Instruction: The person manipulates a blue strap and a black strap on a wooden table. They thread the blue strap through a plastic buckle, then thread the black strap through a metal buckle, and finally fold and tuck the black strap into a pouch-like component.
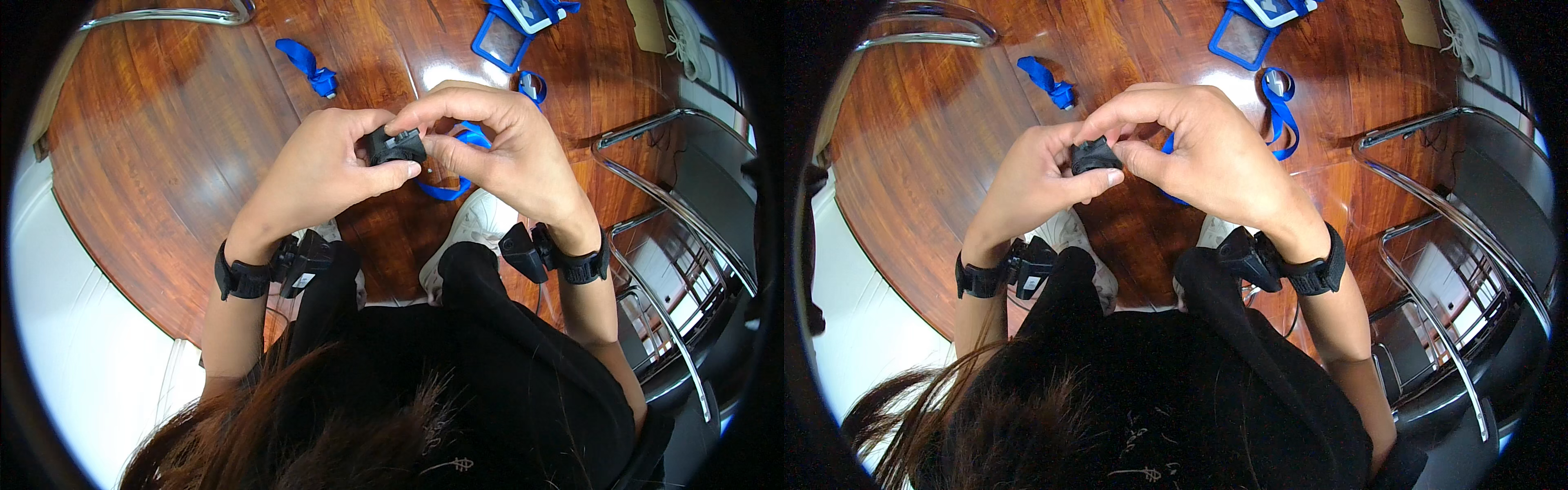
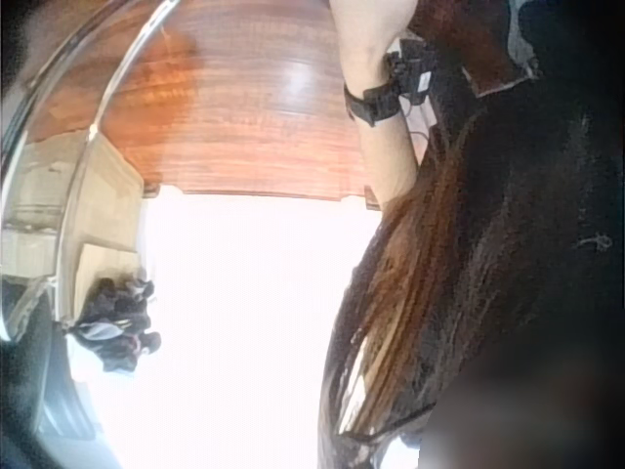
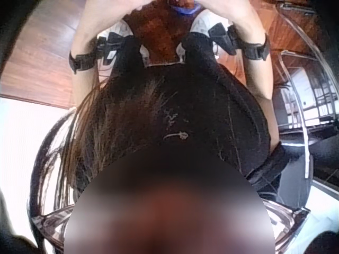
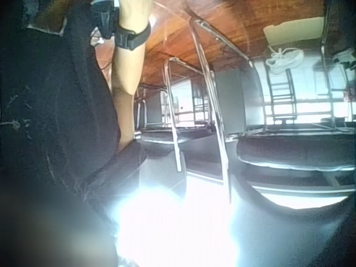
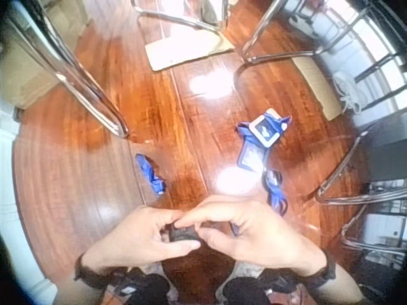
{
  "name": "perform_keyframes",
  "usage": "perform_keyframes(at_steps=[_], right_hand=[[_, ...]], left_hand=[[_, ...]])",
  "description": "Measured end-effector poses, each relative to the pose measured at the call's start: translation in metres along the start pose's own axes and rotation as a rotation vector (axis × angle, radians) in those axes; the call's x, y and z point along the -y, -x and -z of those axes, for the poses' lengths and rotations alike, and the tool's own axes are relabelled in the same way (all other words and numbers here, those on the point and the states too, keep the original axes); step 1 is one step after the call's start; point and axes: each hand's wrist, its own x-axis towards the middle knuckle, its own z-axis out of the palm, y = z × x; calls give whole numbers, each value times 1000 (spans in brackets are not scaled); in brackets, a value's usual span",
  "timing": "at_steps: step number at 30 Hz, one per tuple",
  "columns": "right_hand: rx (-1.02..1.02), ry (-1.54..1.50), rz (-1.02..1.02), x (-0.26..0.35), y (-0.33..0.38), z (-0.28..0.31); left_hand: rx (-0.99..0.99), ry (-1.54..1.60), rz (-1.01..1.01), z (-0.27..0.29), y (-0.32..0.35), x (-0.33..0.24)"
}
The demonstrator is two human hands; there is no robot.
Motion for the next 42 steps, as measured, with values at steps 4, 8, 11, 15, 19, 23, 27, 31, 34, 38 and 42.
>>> perform_keyframes(at_steps=[4, 8, 11, 15, 19, 23, 27, 31, 34, 38, 42], right_hand=[[10, 8, 34, -1, 0, 2], [-16, -32, 6, -2, 1, 0], [-77, -48, -14, -2, 2, -3], [-131, -107, -56, -5, 1, -9], [-220, -146, -51, -8, 0, -17], [-265, -114, -18, -9, 0, -21], [-287, -66, -14, -7, 2, -23], [-320, -71, -34, -5, 1, -26], [-298, -33, -34, -4, 1, -26], [-249, 91, 27, -6, -2, -24], [-242, 29, 44, -10, -4, -23]], left_hand=[[66, 8, 59, 3, 0, -2], [58, -16, 72, 4, 1, -4], [61, -28, 71, 5, 1, -6], [70, -3, 78, 7, 1, -7], [78, -63, 77, 9, 0, -7], [93, -120, 69, 10, 0, -8], [86, -161, -4, 12, 0, -11], [77, -190, 19, 13, 1, -9], [27, -162, -93, 8, -1, -4], [-14, -97, -162, -2, -1, 1], [-9, -109, -135, -4, 0, -1]])
